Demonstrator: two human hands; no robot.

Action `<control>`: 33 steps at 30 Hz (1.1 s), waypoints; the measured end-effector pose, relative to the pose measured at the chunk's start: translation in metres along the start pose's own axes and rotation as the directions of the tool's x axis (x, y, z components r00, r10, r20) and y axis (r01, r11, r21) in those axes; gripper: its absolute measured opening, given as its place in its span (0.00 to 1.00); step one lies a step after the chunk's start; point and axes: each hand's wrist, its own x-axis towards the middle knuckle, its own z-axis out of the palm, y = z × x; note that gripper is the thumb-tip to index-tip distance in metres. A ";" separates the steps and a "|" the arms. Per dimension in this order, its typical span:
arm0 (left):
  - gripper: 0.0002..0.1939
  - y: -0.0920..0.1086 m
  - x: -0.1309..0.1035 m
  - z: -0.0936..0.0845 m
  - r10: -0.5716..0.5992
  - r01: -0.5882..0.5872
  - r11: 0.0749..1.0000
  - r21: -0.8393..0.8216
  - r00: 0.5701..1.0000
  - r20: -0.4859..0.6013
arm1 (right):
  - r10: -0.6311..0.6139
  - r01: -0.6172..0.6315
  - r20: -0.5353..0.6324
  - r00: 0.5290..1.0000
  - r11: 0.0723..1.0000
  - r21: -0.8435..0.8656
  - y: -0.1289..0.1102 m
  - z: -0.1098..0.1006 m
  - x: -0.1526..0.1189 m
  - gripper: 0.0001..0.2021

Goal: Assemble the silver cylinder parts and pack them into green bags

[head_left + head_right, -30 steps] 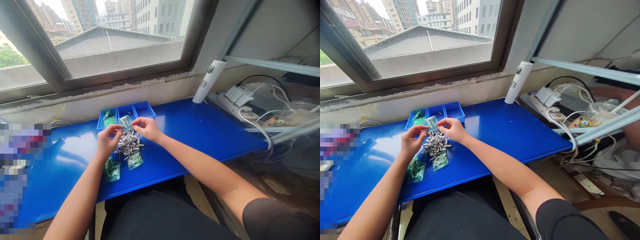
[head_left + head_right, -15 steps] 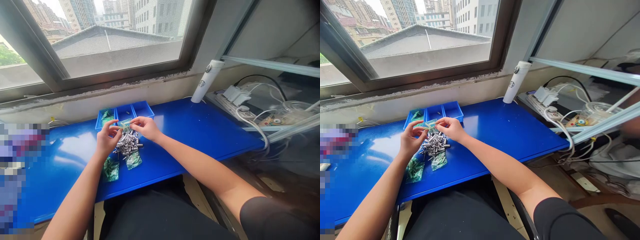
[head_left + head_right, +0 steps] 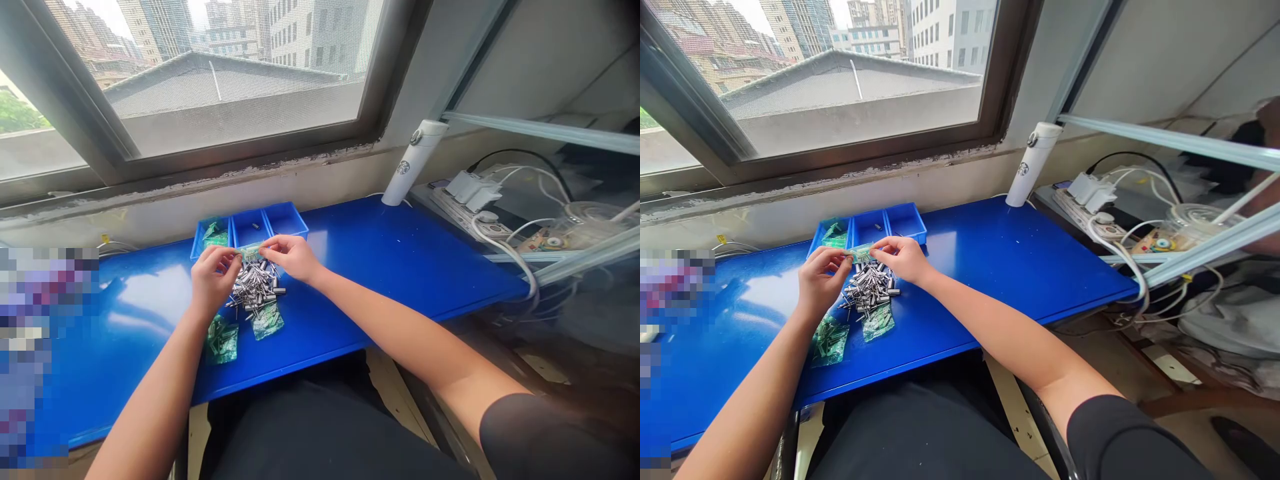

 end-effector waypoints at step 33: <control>0.26 -0.006 -0.005 0.002 -0.110 0.106 0.984 -0.141 0.994 -0.018 | -0.023 0.023 -0.027 0.999 1.000 0.002 -0.001 -0.002 0.001 0.12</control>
